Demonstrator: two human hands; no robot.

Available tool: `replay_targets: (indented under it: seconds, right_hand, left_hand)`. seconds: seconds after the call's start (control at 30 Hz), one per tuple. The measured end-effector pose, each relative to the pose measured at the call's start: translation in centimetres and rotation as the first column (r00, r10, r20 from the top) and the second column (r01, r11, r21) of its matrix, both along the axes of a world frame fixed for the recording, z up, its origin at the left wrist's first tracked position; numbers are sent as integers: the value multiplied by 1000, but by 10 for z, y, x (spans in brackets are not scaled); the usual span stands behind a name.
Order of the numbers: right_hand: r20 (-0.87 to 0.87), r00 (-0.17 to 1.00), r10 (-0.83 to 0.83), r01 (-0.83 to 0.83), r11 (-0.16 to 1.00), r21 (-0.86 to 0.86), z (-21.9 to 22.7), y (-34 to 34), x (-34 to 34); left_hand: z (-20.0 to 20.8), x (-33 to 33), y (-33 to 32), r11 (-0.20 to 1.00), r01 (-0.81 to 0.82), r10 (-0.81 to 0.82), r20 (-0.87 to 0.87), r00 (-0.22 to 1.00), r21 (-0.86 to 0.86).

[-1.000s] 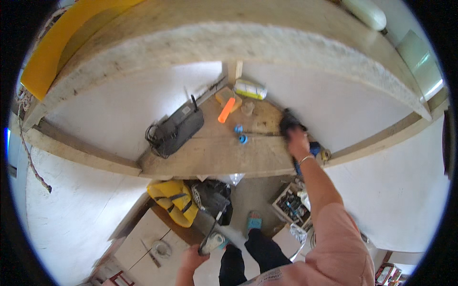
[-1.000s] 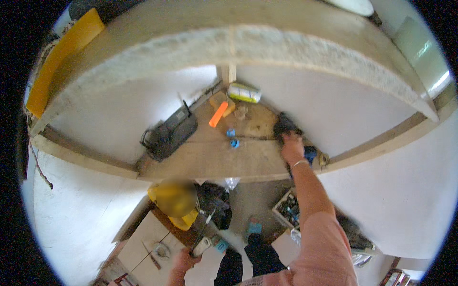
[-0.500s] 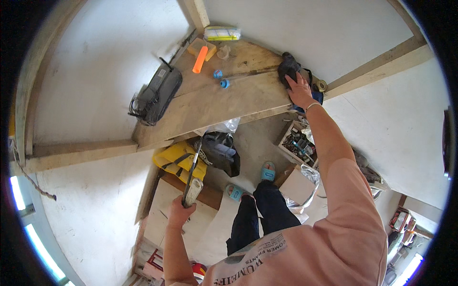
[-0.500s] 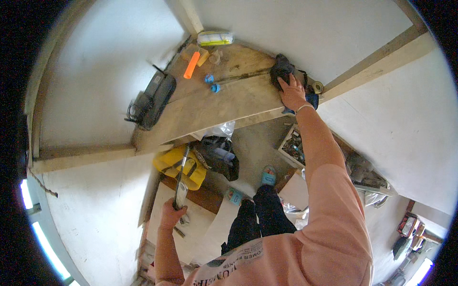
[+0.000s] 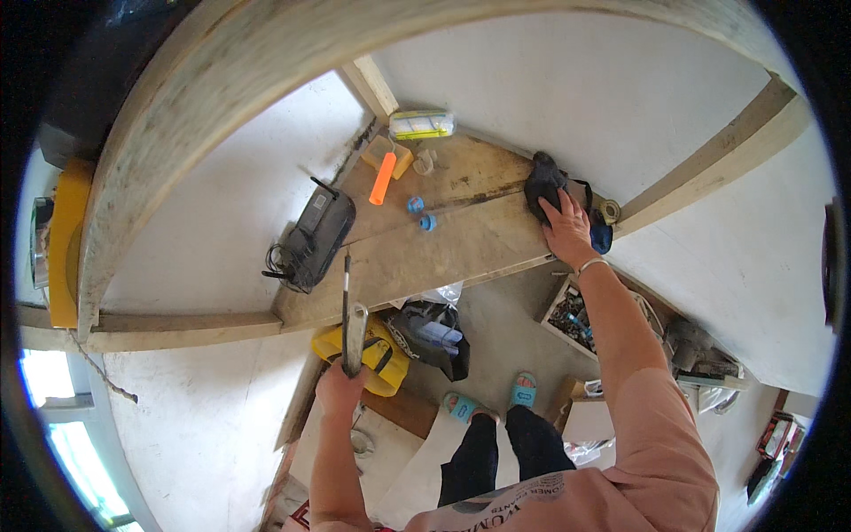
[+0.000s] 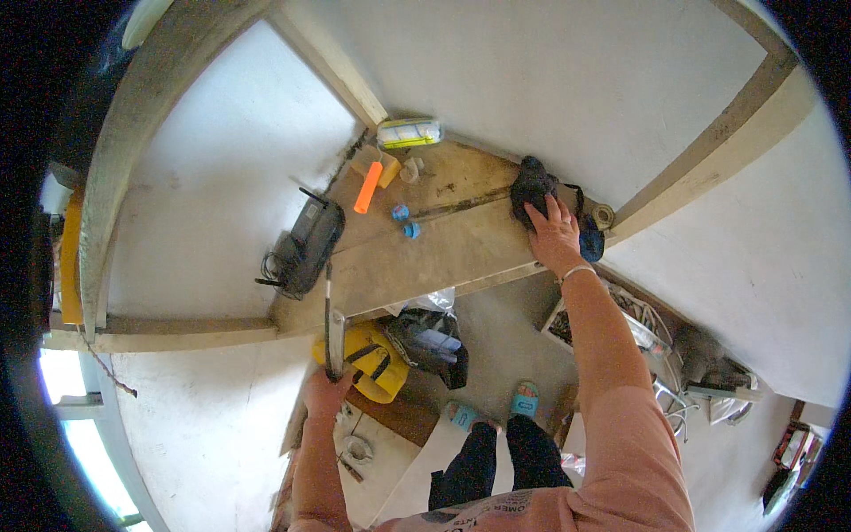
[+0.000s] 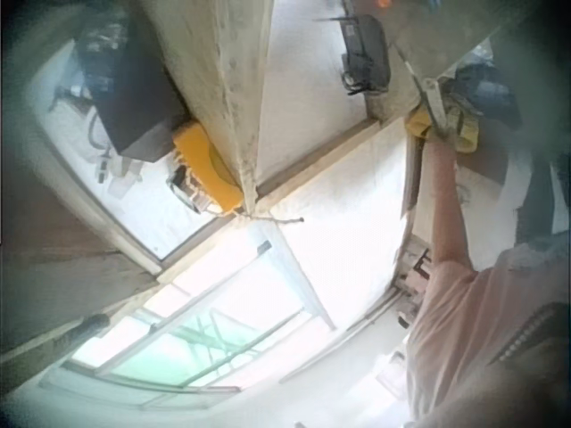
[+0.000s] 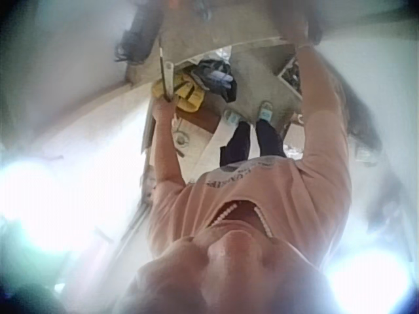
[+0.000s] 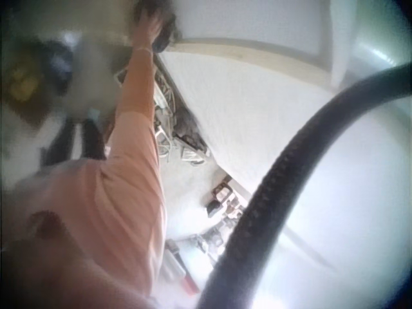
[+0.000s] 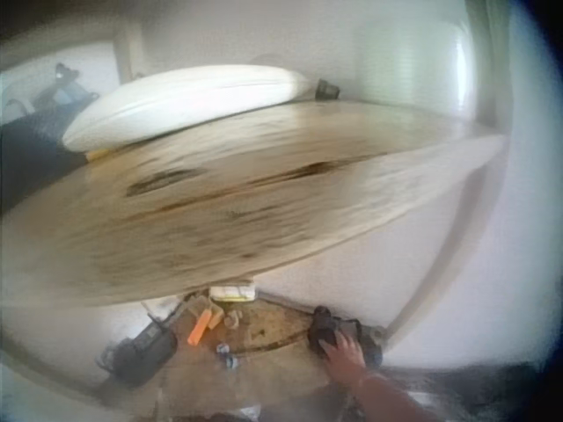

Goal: The person wipes dust from wooden shelves using a black cloth and rearranges items including a white case, a silver tool, and small containers. They then move to a lower corner shelf to continue wiping the surface and organizing various tools and parts.

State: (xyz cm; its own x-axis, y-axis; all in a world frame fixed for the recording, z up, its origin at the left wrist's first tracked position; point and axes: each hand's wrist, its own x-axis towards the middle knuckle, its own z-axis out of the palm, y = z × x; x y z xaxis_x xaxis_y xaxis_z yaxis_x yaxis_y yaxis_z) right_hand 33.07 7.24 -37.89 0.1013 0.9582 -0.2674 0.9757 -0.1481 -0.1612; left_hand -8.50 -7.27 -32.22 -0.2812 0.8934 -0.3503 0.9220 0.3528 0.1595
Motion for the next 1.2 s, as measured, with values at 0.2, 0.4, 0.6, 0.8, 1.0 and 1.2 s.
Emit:
replay_targets:
  seconds: [0.2, 0.4, 0.6, 0.8, 1.0, 1.2]
  right_hand:
    - [-58, 998, -30, 38, 988, 149, -13, -3, 3]
    - [28, 1000, -10, 4, 976, 217, -25, -6, -3]
    - [7, 767, 642, -616, 733, 288, -31, -83, -65]
    - [-369, 771, 520, -164, 721, 673, 19, -78, -50]
    - [-60, 955, 291, -147, 639, 755, 4, 17, -38]
    - [-87, 966, 245, -190, 894, 406, -19, 53, -44]
  left_hand:
    - [-24, 12, 62, 998, -15, 23, -155, 988, 55]
    - [-32, 31, 104, 980, 107, -49, -314, 948, 168]
    - [-53, 27, 109, 963, 99, -22, -293, 956, 250]
    - [-56, 28, 104, 952, 26, 46, -228, 973, 303]
    - [-81, 26, 95, 881, 230, -44, -412, 910, 413]
    - [-90, 29, 95, 846, 249, 29, -506, 862, 472]
